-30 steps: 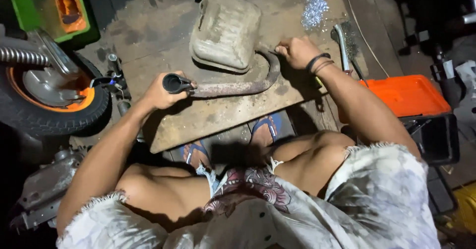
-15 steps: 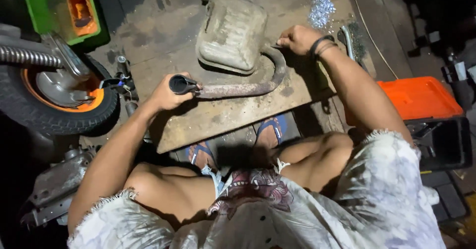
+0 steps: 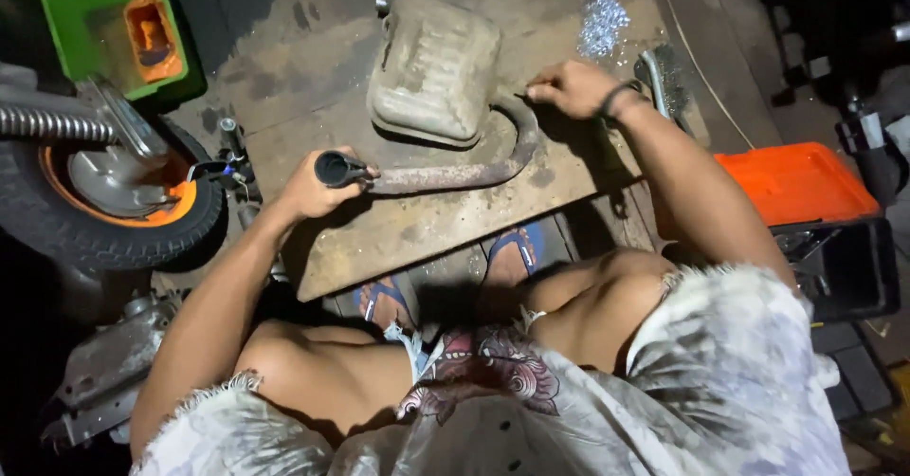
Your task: Scraping debris from a motorcycle muffler and fitting an exhaust pipe into it.
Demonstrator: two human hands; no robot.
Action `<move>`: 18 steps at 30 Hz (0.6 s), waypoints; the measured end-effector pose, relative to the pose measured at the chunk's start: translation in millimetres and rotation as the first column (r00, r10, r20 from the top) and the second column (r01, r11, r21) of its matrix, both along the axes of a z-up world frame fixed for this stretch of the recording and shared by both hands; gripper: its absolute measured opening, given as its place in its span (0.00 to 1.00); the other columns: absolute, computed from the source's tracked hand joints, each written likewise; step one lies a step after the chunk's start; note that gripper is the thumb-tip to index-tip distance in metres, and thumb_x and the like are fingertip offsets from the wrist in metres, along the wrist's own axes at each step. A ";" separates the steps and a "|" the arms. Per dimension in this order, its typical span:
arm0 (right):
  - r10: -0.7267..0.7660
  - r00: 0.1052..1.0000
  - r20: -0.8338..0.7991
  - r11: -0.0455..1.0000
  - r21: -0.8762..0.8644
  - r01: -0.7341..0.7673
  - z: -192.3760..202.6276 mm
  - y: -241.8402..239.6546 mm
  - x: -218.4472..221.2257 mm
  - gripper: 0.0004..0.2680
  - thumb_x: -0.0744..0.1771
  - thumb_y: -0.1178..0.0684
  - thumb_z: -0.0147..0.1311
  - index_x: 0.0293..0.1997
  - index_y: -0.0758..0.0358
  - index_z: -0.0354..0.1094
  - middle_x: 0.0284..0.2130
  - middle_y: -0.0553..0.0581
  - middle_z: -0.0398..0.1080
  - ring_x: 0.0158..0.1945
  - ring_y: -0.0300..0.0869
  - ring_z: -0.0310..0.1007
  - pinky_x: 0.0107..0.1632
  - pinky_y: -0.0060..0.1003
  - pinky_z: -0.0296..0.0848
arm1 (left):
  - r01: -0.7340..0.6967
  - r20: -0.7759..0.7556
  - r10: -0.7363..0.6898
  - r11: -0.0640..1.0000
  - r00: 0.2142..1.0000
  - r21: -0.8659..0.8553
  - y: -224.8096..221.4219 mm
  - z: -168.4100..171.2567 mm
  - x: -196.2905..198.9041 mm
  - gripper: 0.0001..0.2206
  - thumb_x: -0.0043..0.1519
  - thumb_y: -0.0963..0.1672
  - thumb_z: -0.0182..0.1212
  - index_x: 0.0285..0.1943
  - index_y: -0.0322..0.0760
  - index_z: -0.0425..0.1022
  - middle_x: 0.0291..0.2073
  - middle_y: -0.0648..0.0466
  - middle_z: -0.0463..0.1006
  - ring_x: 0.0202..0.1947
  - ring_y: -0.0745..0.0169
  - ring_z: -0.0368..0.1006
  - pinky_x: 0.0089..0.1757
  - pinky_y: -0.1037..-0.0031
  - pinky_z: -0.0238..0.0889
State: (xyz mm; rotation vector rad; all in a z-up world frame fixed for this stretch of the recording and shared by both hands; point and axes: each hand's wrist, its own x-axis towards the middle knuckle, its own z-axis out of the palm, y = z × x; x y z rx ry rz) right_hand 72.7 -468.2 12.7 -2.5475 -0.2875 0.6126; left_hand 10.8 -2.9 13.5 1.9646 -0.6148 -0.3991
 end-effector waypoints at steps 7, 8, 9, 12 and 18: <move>-0.070 0.996 0.055 0.997 -0.041 0.072 9.3 -11.2 -68.0 0.14 0.71 0.46 0.50 0.64 0.54 0.65 0.53 0.65 0.74 0.59 0.62 0.71 0.61 0.60 0.65 | -0.029 -0.102 0.027 0.999 0.994 -0.023 11.5 -19.8 0.4 0.09 0.50 0.39 0.73 0.36 0.35 0.78 0.35 0.47 0.85 0.37 0.57 0.79 0.45 0.70 0.68; -0.050 0.995 0.085 0.996 -0.068 0.055 3.1 -10.1 -71.4 0.13 0.72 0.46 0.50 0.63 0.52 0.66 0.53 0.61 0.75 0.59 0.59 0.72 0.61 0.59 0.65 | -0.033 -0.109 0.030 0.999 0.994 -0.021 12.1 -20.5 1.4 0.09 0.50 0.39 0.73 0.36 0.35 0.78 0.36 0.47 0.85 0.38 0.57 0.79 0.46 0.69 0.68; -0.051 0.996 0.078 0.996 -0.070 0.057 -1.5 -9.0 -72.7 0.13 0.72 0.46 0.50 0.63 0.52 0.66 0.53 0.61 0.75 0.59 0.59 0.72 0.61 0.59 0.65 | -0.031 -0.116 0.028 0.999 0.993 -0.022 11.9 -21.2 1.0 0.09 0.50 0.39 0.73 0.36 0.35 0.78 0.36 0.47 0.85 0.38 0.57 0.79 0.46 0.69 0.68; -0.124 0.991 0.051 0.991 -0.044 0.127 -8.6 -3.9 -71.2 0.10 0.71 0.43 0.52 0.57 0.47 0.72 0.47 0.57 0.78 0.54 0.58 0.75 0.58 0.55 0.70 | -0.035 -0.072 0.035 0.999 0.997 -0.003 11.8 -21.7 3.4 0.09 0.50 0.40 0.73 0.36 0.35 0.78 0.35 0.46 0.84 0.36 0.57 0.79 0.45 0.71 0.68; -0.094 0.990 0.106 0.994 -0.041 0.099 -0.9 19.2 -40.2 0.10 0.72 0.45 0.51 0.52 0.55 0.74 0.43 0.63 0.78 0.52 0.63 0.75 0.55 0.58 0.70 | -0.035 -0.041 0.035 0.999 0.999 -0.023 12.1 -24.7 0.0 0.10 0.49 0.40 0.73 0.37 0.34 0.79 0.33 0.45 0.84 0.35 0.54 0.80 0.44 0.70 0.70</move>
